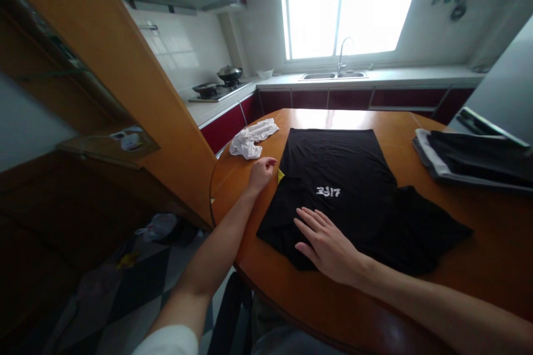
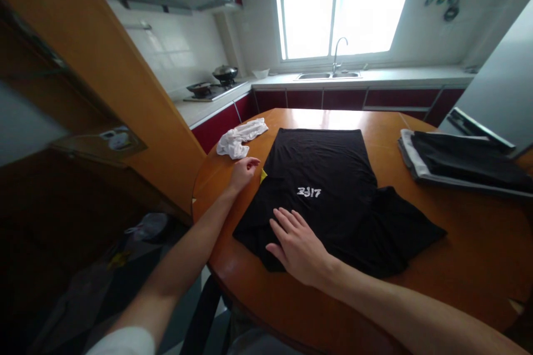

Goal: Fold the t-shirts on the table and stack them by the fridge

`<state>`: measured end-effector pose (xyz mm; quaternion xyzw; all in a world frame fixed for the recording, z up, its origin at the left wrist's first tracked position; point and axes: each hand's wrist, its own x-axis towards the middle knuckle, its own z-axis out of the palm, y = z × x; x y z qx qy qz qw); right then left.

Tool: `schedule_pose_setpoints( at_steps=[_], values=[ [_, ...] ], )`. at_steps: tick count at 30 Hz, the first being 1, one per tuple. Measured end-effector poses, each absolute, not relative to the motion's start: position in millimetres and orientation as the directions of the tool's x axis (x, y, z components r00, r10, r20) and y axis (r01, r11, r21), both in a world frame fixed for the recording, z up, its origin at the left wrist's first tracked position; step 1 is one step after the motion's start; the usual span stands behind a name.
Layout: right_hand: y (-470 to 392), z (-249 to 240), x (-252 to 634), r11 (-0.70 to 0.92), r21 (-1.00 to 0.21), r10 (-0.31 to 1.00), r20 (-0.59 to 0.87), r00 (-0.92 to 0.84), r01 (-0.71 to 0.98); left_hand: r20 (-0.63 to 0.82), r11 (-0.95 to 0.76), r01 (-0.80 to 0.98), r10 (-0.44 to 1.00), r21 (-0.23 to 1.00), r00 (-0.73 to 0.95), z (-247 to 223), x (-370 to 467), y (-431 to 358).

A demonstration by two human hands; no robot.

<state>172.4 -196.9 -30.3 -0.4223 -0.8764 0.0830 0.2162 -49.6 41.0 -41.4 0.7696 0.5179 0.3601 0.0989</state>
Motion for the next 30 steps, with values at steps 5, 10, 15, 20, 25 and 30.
schedule_pose_setpoints(
  at_steps=[5,10,15,20,25,30],
  values=[
    [-194,-39,173,0.573,-0.319,0.819,0.230,-0.525,0.755,0.382,-0.572,0.726,0.813,0.382,0.440,-45,-23,16],
    [-196,-43,173,0.568,-0.326,0.823,0.214,-0.526,0.755,0.136,-0.528,0.817,0.849,0.234,0.510,-61,-6,-2],
    [-196,-43,172,0.561,-0.328,0.828,0.226,-0.513,0.761,0.100,-0.534,0.821,0.845,0.201,0.526,-56,-8,-2],
    [-195,-42,172,0.554,-0.332,0.832,0.205,-0.515,0.763,0.243,-0.555,0.814,0.824,0.170,0.511,-42,0,-9],
    [-195,-41,171,0.551,-0.328,0.834,0.203,-0.513,0.767,0.206,-0.654,0.740,0.754,0.158,0.623,-49,11,-17],
    [-196,-39,172,0.549,-0.332,0.835,0.186,-0.517,0.767,0.149,-0.671,0.728,0.741,0.142,0.654,-57,12,-15]
  ],
)
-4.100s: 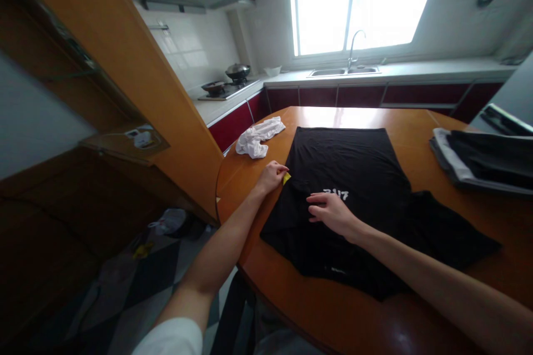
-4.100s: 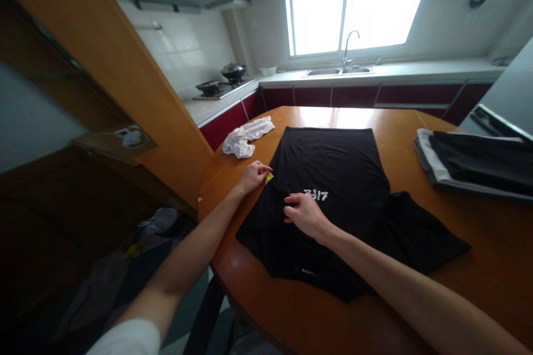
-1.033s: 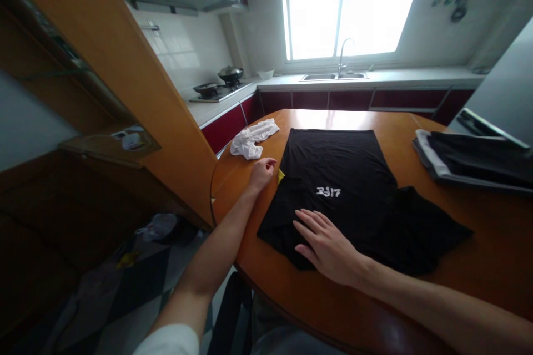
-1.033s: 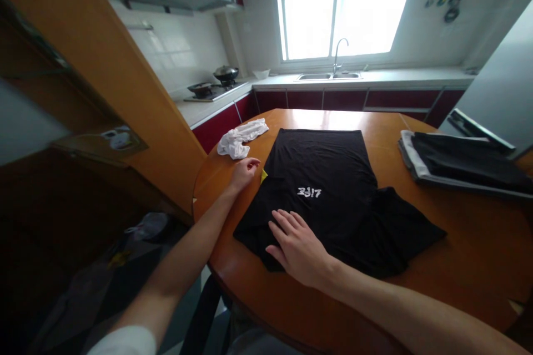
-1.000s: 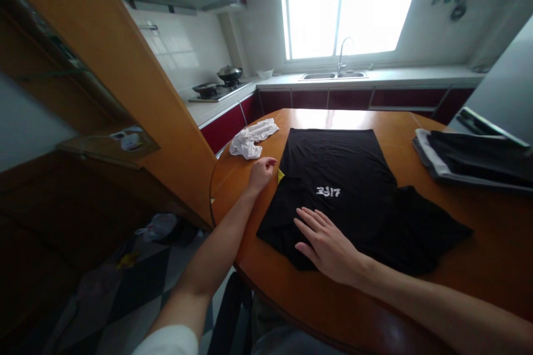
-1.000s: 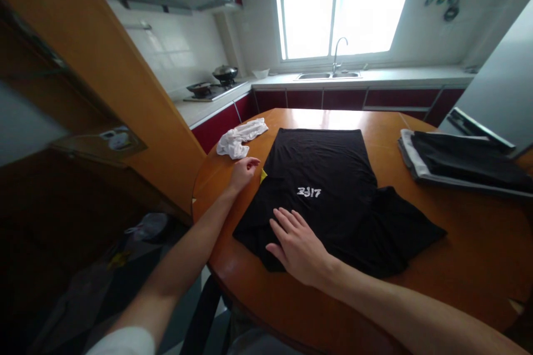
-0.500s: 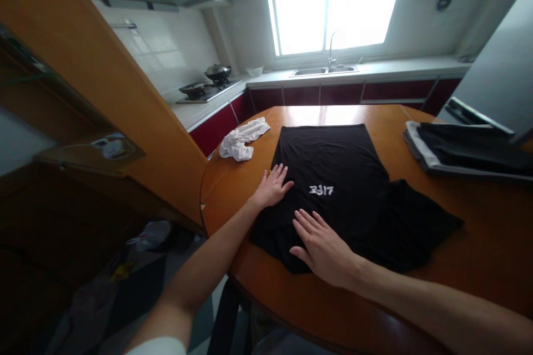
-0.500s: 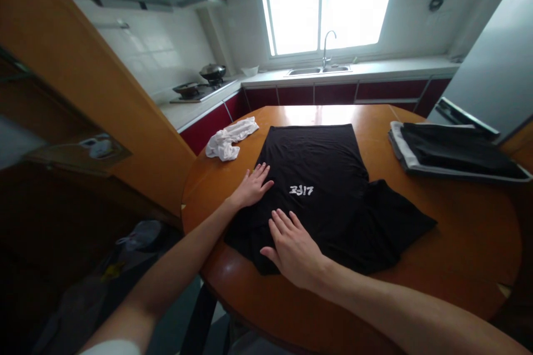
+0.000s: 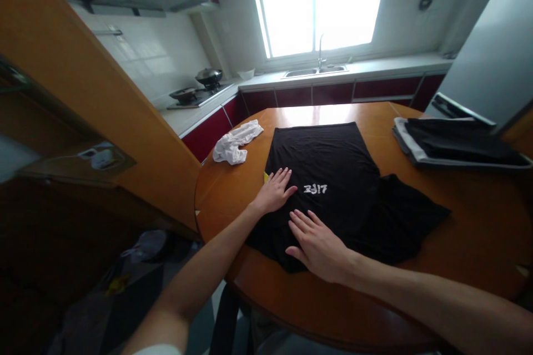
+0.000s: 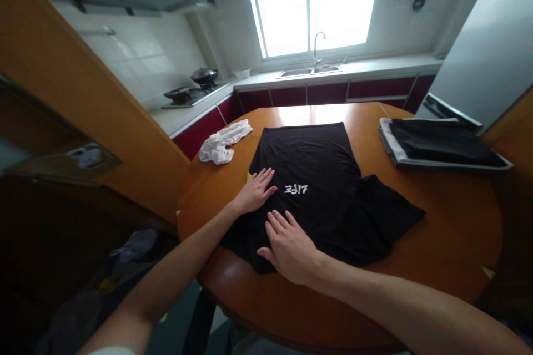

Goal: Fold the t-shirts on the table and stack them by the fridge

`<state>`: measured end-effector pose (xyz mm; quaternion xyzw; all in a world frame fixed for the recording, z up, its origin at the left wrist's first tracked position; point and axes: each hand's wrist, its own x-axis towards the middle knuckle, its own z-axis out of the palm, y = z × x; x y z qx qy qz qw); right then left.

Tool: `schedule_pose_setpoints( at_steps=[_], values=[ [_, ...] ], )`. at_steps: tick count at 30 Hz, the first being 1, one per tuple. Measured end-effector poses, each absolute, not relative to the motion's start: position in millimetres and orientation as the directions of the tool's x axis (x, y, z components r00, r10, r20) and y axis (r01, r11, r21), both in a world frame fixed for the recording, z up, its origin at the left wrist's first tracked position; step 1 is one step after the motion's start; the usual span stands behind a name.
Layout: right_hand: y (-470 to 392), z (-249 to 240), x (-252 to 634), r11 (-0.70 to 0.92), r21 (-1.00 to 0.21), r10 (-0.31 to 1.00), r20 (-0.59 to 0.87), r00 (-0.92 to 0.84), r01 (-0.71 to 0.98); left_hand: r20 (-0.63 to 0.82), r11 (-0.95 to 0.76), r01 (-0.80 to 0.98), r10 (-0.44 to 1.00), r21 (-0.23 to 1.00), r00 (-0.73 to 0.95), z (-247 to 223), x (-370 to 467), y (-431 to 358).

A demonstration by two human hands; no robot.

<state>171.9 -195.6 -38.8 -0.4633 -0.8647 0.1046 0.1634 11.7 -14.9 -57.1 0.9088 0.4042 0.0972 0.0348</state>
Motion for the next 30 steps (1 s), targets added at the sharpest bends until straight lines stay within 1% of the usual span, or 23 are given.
schedule_pose_setpoints(
  at_steps=[2,6,9,11,15,22,27,28,30],
  values=[
    [-196,-38,172,0.551,-0.335,0.833,0.177,-0.524,0.764,0.208,-0.667,0.722,0.744,0.184,0.635,-55,11,-12],
    [-196,-37,172,0.551,-0.335,0.833,0.174,-0.525,0.764,0.343,-0.630,0.723,0.771,0.285,0.537,-48,7,-2],
    [-196,-38,172,0.553,-0.326,0.832,0.179,-0.524,0.767,0.378,-0.628,0.709,0.772,0.321,0.512,-46,2,5],
    [-196,-38,172,0.554,-0.320,0.832,0.183,-0.524,0.768,0.368,-0.626,0.705,0.775,0.335,0.513,-46,0,7],
    [-197,-37,172,0.556,-0.308,0.831,0.186,-0.524,0.772,0.337,-0.596,0.734,0.799,0.326,0.498,-47,0,7],
    [-197,-36,172,0.562,-0.277,0.827,0.187,-0.531,0.779,0.421,-0.590,0.738,0.791,0.327,0.445,-45,4,1],
    [-196,-36,172,0.562,-0.272,0.827,0.175,-0.534,0.781,0.394,-0.629,0.750,0.754,0.204,0.525,-43,5,-2],
    [-196,-36,172,0.561,-0.273,0.828,0.173,-0.533,0.782,0.403,-0.639,0.744,0.744,0.196,0.533,-41,5,-3],
    [-196,-36,172,0.560,-0.278,0.829,0.173,-0.532,0.781,0.444,-0.649,0.729,0.731,0.216,0.519,-39,6,-5]
  ],
)
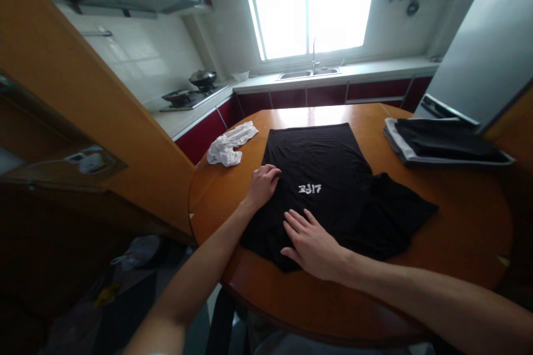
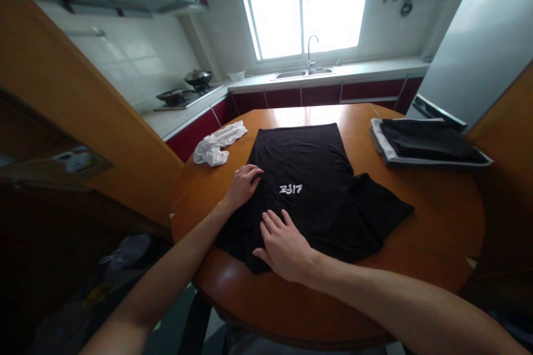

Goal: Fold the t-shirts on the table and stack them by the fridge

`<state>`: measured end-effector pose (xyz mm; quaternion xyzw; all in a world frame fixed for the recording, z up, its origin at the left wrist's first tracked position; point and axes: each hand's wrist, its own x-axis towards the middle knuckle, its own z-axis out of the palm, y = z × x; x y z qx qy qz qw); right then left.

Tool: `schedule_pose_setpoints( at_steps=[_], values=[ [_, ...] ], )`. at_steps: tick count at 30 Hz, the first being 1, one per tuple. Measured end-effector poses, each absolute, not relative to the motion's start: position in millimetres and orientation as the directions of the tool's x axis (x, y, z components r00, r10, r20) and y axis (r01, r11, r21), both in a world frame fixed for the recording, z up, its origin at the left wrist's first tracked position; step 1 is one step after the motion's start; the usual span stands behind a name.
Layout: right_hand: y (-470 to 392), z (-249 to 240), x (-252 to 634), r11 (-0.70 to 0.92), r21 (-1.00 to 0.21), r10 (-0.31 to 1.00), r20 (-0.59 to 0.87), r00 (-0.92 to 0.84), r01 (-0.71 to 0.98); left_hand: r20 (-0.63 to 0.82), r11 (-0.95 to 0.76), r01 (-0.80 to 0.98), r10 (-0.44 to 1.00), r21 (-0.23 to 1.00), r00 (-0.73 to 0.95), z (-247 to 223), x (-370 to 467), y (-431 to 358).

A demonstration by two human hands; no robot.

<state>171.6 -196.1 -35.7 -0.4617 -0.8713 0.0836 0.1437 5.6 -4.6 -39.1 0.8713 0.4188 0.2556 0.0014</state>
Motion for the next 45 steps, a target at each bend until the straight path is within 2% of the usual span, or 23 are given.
schedule_pose_setpoints(
  at_steps=[3,8,10,16,21,23,27,32,35,38,41,43,45],
  values=[
    [-197,-35,172,0.564,-0.283,0.826,0.173,-0.537,0.776,0.460,-0.643,0.721,0.738,0.257,0.494,-42,7,-6],
    [-197,-32,174,0.559,-0.292,0.829,0.173,-0.532,0.776,0.197,-0.628,0.756,0.777,0.187,0.597,-58,4,-5],
    [-197,-31,174,0.558,-0.297,0.829,0.169,-0.533,0.775,0.154,-0.622,0.764,0.783,0.171,0.602,-62,3,-4],
    [-196,-30,173,0.560,-0.300,0.828,0.159,-0.538,0.773,0.159,-0.625,0.762,0.780,0.169,0.605,-57,3,-4],
    [-196,-32,173,0.559,-0.303,0.828,0.148,-0.541,0.772,0.259,-0.652,0.748,0.749,0.121,0.610,-51,6,-9],
    [-196,-32,173,0.562,-0.303,0.826,0.148,-0.544,0.770,0.232,-0.657,0.745,0.747,0.116,0.623,-52,7,-9],
    [-196,-32,173,0.563,-0.304,0.825,0.153,-0.543,0.769,0.142,-0.647,0.751,0.762,0.131,0.632,-58,7,-10],
    [-196,-32,173,0.563,-0.301,0.825,0.152,-0.544,0.770,0.181,-0.652,0.729,0.759,0.211,0.626,-57,9,-10],
    [-196,-31,174,0.558,-0.312,0.828,0.148,-0.541,0.769,0.315,-0.635,0.687,0.773,0.355,0.552,-49,1,3],
    [-197,-30,174,0.553,-0.326,0.830,0.138,-0.540,0.767,0.437,-0.528,0.712,0.835,0.464,0.334,-41,-22,25],
    [-197,-31,175,0.555,-0.325,0.829,0.138,-0.542,0.765,0.327,-0.287,0.811,0.937,0.510,0.125,-40,-47,45],
    [-196,-34,174,0.560,-0.315,0.826,0.145,-0.545,0.766,0.224,-0.177,0.845,0.972,0.505,0.070,-44,-57,51],
    [-196,-36,174,0.563,-0.303,0.825,0.152,-0.545,0.769,0.166,-0.147,0.856,0.983,0.496,0.073,-48,-59,52]
  ],
)
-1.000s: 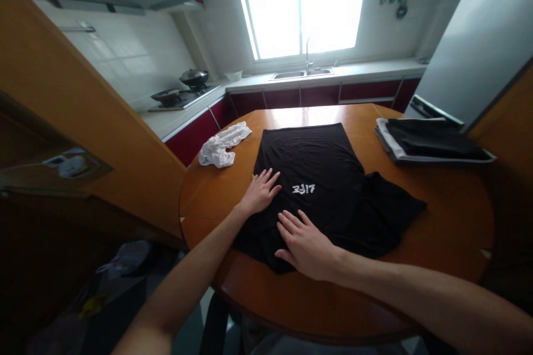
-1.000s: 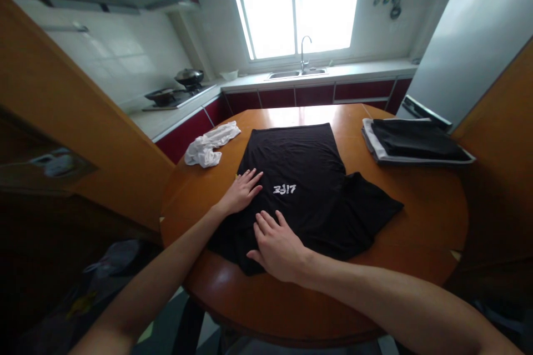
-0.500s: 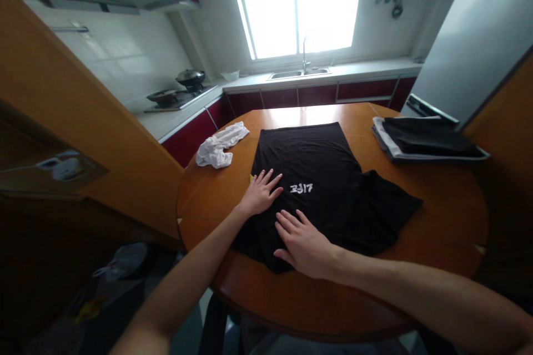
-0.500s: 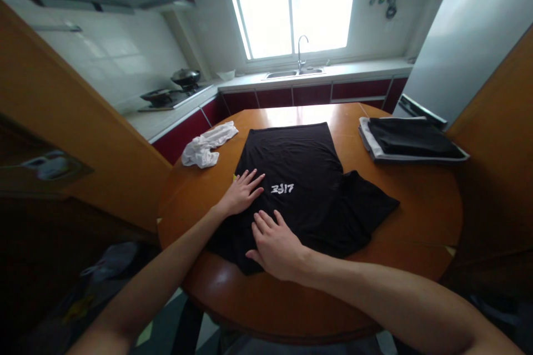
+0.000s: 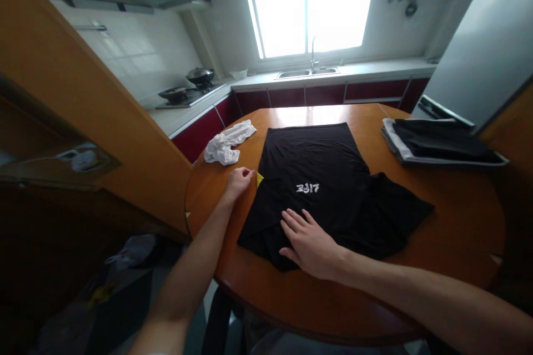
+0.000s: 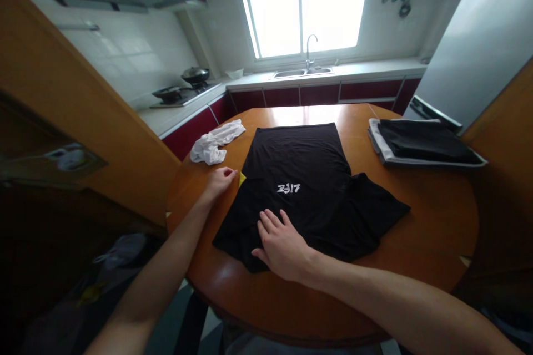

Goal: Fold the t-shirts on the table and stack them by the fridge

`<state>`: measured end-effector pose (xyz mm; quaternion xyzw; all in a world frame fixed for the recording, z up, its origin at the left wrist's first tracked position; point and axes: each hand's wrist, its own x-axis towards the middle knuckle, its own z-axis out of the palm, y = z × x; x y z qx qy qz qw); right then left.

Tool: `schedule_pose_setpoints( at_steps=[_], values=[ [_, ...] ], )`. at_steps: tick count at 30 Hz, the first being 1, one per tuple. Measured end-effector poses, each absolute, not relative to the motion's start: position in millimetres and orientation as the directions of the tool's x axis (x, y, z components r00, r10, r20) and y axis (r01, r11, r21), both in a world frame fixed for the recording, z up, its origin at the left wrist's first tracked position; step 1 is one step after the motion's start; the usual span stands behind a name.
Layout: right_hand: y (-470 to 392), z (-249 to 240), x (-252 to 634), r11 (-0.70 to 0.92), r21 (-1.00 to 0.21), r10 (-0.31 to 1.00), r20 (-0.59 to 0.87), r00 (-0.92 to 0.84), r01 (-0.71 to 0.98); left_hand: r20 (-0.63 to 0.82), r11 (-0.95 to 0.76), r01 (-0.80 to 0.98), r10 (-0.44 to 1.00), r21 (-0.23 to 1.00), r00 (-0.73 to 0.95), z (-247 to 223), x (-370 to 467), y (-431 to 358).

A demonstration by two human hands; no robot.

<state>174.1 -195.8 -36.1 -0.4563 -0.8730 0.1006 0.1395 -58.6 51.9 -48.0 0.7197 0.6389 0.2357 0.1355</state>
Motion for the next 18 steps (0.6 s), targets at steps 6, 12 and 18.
schedule_pose_setpoints(
  at_steps=[6,12,18],
  values=[
    [-196,-39,173,0.562,-0.287,0.827,0.157,-0.541,0.776,0.114,-0.121,0.876,0.991,0.468,0.076,-50,-46,43],
    [-196,-39,173,0.559,-0.291,0.828,0.152,-0.539,0.777,0.177,-0.142,0.905,0.981,0.401,0.075,-48,-42,36],
    [-196,-39,174,0.556,-0.296,0.829,0.133,-0.543,0.777,0.294,-0.177,0.832,0.956,0.525,0.018,-43,-42,38]
  ],
)
